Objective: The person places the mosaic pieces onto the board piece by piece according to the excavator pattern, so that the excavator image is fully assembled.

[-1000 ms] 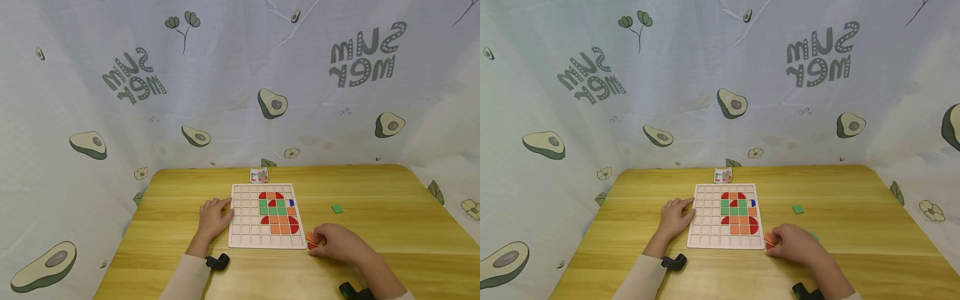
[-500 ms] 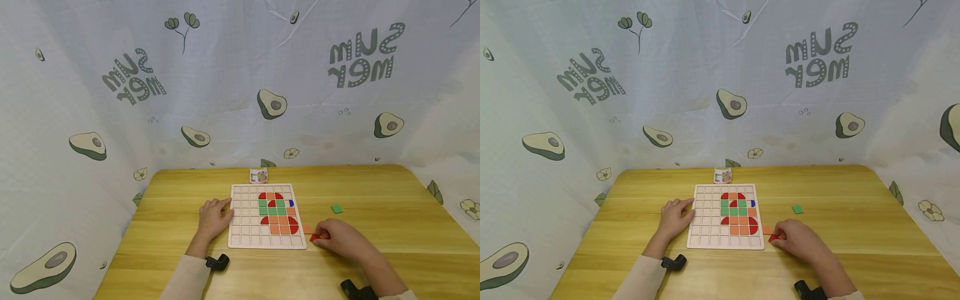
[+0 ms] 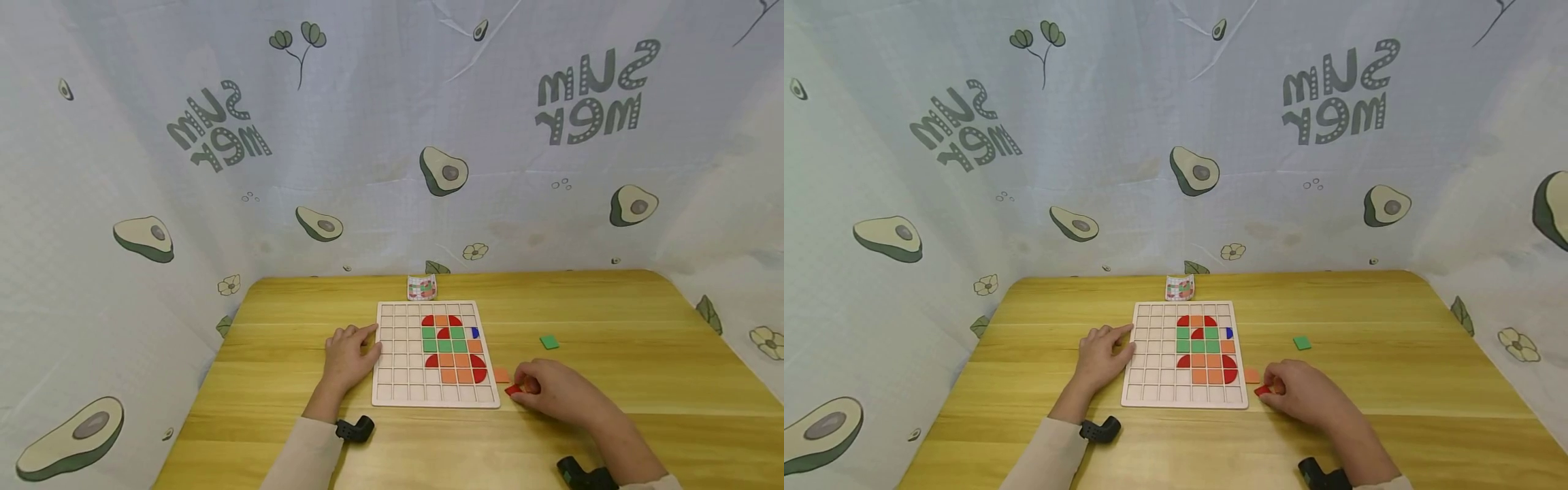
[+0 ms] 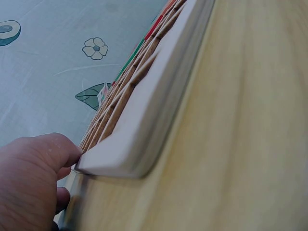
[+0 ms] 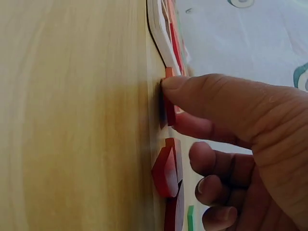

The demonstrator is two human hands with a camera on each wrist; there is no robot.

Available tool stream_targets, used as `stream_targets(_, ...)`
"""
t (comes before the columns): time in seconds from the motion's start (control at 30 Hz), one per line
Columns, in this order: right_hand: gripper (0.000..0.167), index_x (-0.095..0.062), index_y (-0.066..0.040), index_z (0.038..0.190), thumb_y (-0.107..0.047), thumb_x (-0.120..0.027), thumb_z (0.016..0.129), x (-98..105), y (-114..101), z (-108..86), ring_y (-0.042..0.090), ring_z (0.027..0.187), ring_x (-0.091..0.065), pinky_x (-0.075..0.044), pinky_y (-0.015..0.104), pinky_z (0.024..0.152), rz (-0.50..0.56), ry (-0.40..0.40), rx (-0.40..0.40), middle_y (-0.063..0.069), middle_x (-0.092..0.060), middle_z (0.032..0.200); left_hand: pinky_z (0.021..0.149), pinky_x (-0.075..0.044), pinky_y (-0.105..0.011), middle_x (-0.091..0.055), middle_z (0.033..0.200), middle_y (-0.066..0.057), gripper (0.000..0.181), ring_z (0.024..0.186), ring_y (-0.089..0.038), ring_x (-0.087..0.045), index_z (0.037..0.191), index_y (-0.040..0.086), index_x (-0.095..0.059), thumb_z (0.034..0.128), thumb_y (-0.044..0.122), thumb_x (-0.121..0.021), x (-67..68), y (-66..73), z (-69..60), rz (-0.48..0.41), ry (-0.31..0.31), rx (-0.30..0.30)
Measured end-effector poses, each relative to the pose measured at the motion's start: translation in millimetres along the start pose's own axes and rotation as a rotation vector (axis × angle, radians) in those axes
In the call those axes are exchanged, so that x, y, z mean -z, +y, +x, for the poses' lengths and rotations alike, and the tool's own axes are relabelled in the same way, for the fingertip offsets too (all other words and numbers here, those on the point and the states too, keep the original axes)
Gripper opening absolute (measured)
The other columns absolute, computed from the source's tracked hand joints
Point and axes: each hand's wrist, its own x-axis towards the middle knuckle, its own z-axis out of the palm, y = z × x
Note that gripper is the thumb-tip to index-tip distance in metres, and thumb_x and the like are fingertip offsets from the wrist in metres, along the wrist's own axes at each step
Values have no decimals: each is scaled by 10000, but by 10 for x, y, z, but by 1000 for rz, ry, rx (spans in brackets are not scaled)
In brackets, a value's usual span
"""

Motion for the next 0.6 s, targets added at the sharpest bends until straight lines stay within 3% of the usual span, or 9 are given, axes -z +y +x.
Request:
stream_targets(0.2,232,-639,-211,839,-361,-817,847,-27,-133,44,25,603,-395,-349,227,575,-63,76,51,-91,-466,672,798,-312,-369,-626,917,36,425,840,-140,-444,1333,244,-698,933,385,-663,2,-1,-4,-4,-5,8)
stream_targets(0.47,274,-602,-219,785,-380,-817,841,-156,-595,261,46,652,-405,-348,226,609,-133,108,136,-100,-461,673,800,-311,-365,-625,916,37,432,839,-144,-447,1334,244,-698,928,388,-664,4,-10,-1,0,-5,15)
stream_targets(0.6,284,-598,-210,780,-378,-820,836,-261,-830,387,77,677,-419,-352,238,612,-172,112,131,-95,-460,677,805,-321,-369,-624,916,36,428,848,-149,-458,1331,244,-699,929,387,-666,3,-4,0,5,-7,13)
